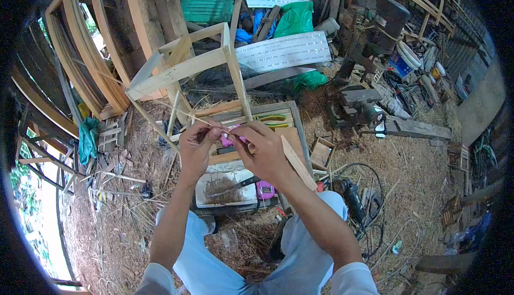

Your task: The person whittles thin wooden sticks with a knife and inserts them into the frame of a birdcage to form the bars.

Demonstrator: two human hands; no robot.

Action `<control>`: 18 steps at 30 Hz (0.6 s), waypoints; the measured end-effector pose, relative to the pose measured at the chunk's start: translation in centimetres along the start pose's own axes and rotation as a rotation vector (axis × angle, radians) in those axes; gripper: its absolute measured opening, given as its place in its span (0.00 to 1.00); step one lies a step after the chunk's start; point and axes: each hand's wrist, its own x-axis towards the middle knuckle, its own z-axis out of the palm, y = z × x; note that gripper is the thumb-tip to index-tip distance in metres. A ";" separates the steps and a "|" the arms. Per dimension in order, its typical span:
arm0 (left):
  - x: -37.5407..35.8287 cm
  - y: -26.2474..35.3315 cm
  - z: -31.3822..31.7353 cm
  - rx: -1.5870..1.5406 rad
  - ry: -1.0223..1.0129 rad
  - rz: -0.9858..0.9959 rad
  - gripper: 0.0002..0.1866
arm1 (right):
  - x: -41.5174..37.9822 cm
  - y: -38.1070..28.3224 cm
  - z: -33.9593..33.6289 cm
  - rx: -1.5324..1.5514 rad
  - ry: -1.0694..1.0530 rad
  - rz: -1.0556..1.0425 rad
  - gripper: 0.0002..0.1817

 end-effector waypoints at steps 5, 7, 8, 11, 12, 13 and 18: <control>-0.4 0.4 0.4 0.118 0.046 0.082 0.05 | 0.0 -0.3 0.1 0.095 0.027 0.104 0.03; -0.4 0.4 0.5 0.330 0.028 0.276 0.04 | -0.2 0.0 0.2 0.126 0.033 0.101 0.04; -0.4 0.6 0.7 0.327 0.021 0.277 0.04 | -0.3 0.0 0.3 0.122 0.039 0.103 0.04; -0.4 1.0 1.0 0.512 0.015 0.428 0.05 | -0.9 -0.4 1.1 0.211 0.058 0.308 0.05; -0.6 1.0 1.1 0.470 0.054 0.306 0.05 | -1.1 -0.6 1.3 0.300 -0.020 0.394 0.06; -0.7 1.0 1.1 0.429 0.094 0.182 0.05 | -1.1 -0.9 1.4 0.391 -0.101 0.480 0.07; 0.4 0.3 0.5 0.354 0.166 0.069 0.05 | -2.5 -1.3 0.9 -0.341 -0.798 0.256 0.16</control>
